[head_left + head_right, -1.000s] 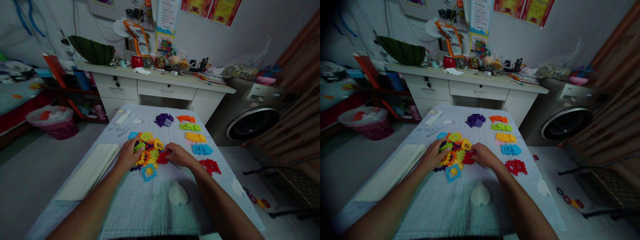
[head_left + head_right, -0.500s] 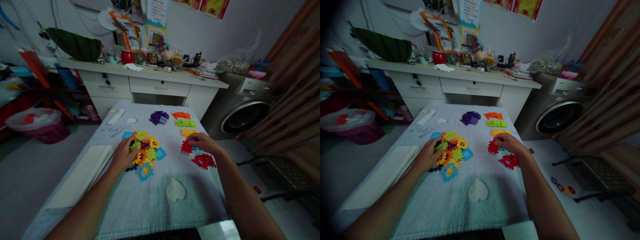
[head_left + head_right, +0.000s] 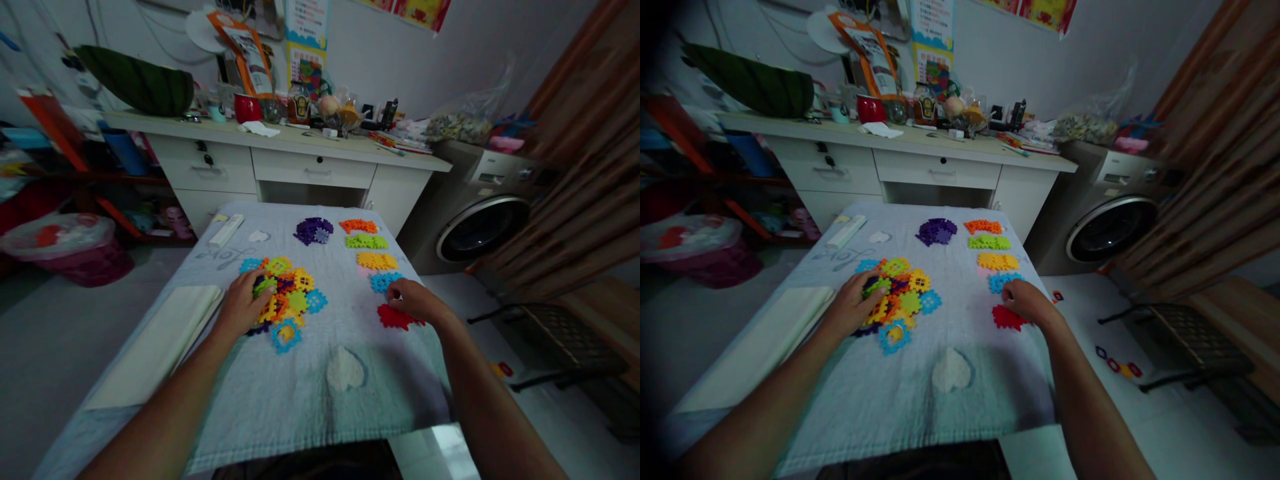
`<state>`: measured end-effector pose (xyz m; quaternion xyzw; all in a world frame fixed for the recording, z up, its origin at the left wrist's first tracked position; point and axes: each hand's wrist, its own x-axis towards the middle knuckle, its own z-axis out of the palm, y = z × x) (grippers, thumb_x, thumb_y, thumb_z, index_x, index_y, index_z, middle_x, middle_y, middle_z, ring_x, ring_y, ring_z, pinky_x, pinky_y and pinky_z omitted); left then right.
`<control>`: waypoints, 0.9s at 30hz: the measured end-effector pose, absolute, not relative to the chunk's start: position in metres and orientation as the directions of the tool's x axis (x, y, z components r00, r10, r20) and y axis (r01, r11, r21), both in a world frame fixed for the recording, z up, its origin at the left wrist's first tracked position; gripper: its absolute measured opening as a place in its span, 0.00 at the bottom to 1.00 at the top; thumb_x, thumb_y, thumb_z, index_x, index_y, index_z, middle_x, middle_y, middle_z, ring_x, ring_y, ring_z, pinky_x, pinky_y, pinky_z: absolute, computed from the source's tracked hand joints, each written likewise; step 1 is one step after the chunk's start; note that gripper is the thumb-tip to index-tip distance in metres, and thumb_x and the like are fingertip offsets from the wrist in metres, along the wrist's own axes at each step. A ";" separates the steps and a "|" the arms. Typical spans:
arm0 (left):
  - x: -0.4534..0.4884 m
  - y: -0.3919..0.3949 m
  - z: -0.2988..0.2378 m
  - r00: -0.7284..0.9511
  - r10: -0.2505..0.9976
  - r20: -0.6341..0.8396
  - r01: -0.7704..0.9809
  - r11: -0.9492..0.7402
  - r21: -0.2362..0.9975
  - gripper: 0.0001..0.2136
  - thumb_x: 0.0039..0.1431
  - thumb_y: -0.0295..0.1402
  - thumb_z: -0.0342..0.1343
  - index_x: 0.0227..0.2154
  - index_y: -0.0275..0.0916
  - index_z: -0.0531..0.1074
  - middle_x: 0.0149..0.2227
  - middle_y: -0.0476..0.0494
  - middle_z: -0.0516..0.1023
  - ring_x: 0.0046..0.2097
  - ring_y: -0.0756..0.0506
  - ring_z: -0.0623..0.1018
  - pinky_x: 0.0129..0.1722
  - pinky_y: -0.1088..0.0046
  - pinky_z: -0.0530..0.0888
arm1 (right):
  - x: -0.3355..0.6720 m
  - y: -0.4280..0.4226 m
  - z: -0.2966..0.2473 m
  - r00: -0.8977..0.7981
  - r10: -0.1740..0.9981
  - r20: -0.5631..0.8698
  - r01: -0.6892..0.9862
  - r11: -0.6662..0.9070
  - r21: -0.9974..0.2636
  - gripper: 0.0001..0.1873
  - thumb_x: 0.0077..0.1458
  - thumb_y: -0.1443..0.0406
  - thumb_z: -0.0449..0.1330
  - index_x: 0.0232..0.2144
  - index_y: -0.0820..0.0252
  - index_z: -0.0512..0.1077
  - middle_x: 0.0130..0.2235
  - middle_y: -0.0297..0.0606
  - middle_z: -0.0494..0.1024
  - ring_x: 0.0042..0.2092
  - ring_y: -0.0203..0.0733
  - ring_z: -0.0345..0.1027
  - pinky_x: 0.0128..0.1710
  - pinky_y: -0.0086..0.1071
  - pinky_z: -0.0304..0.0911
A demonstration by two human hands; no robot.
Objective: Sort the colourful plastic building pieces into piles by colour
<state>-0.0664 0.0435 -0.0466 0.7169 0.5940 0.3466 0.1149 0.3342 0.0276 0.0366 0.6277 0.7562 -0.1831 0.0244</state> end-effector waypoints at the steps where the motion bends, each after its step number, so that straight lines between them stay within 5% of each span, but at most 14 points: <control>1: -0.066 0.044 -0.047 0.050 0.929 0.366 0.776 -0.267 0.571 0.22 0.59 0.46 0.49 0.50 0.38 0.68 0.50 0.37 0.72 0.53 0.37 0.71 0.55 0.56 0.67 | 0.331 0.027 0.037 -0.209 0.952 -0.226 0.964 0.162 -0.211 0.03 0.48 0.70 0.59 0.29 0.61 0.72 0.33 0.38 0.74 0.33 0.37 0.65 0.31 0.29 0.54; 15: -0.067 0.043 -0.048 0.046 0.941 0.336 0.735 -0.259 0.626 0.21 0.59 0.45 0.50 0.51 0.39 0.67 0.51 0.39 0.72 0.53 0.39 0.72 0.55 0.59 0.68 | 0.189 0.019 0.017 -0.596 0.803 0.024 0.764 0.576 -0.289 0.21 0.53 0.64 0.63 0.49 0.65 0.70 0.48 0.48 0.72 0.49 0.46 0.64 0.51 0.37 0.58; 27: -0.064 0.043 -0.046 0.045 0.932 0.361 0.682 -0.292 0.670 0.20 0.59 0.45 0.51 0.49 0.39 0.68 0.52 0.38 0.70 0.56 0.40 0.70 0.58 0.59 0.66 | 0.197 0.027 0.001 -0.636 0.767 0.082 0.713 0.625 -0.318 0.05 0.52 0.72 0.58 0.33 0.61 0.73 0.37 0.39 0.73 0.42 0.40 0.64 0.44 0.31 0.57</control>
